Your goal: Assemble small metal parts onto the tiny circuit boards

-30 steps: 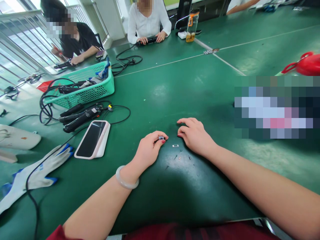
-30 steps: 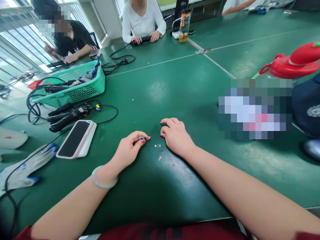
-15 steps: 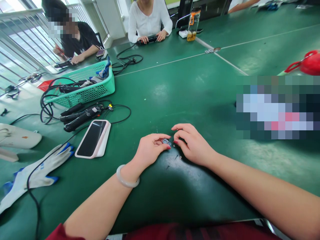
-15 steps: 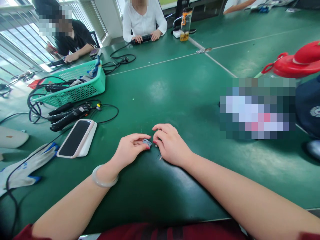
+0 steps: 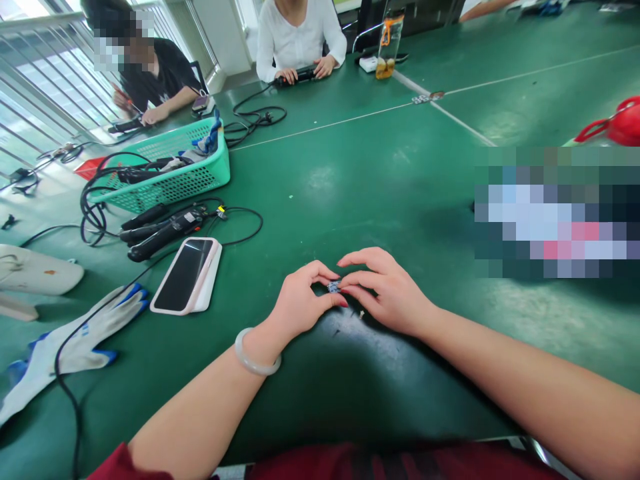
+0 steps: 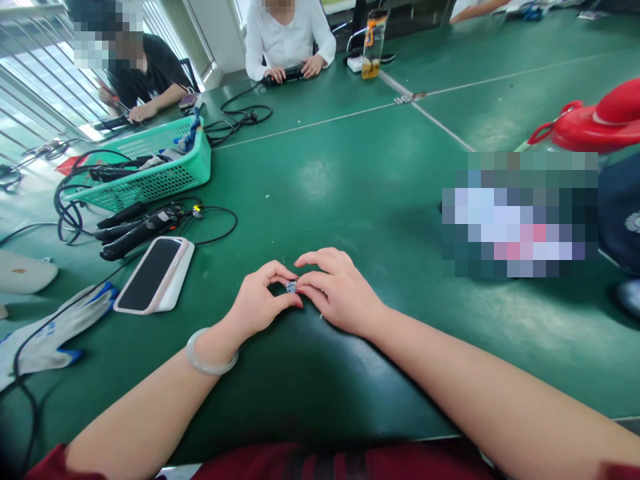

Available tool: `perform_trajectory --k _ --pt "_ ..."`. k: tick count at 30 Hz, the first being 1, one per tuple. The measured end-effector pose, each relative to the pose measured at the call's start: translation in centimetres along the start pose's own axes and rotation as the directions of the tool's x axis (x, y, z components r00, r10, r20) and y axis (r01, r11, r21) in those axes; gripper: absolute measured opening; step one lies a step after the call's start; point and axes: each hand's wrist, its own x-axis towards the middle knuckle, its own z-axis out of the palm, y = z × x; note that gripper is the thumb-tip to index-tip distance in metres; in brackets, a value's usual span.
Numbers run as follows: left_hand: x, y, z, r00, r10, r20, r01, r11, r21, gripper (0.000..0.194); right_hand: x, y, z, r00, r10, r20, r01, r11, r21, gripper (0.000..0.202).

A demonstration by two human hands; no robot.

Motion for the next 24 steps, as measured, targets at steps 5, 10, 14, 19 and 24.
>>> perform_trajectory --k 5,10,14,19,24 --pt "0.1 -0.3 -0.2 1.000 -0.017 -0.026 0.018 1.000 0.023 0.034 0.4 1.9 -2.6 0.960 0.110 0.256 -0.133 0.988 0.073 0.012" --pt "0.0 -0.4 -0.2 1.000 -0.015 -0.010 0.016 0.998 0.067 0.031 0.1 3.5 -4.4 0.794 0.050 0.606 -0.151 0.982 0.115 0.013" --pt "0.1 -0.4 -0.2 1.000 -0.021 0.006 0.020 0.994 0.103 0.027 0.0 3.6 -4.2 0.780 0.000 0.626 -0.085 0.991 0.106 0.003" --pt "0.1 -0.3 -0.2 0.999 -0.027 0.030 0.022 0.990 0.140 0.023 0.1 3.2 -3.7 0.770 0.018 0.638 -0.086 0.993 0.077 0.011" --pt "0.0 -0.3 -0.2 1.000 -0.004 0.019 0.002 0.992 0.129 0.025 -0.1 2.0 -2.4 0.923 0.115 0.366 -0.143 0.988 0.052 0.009"
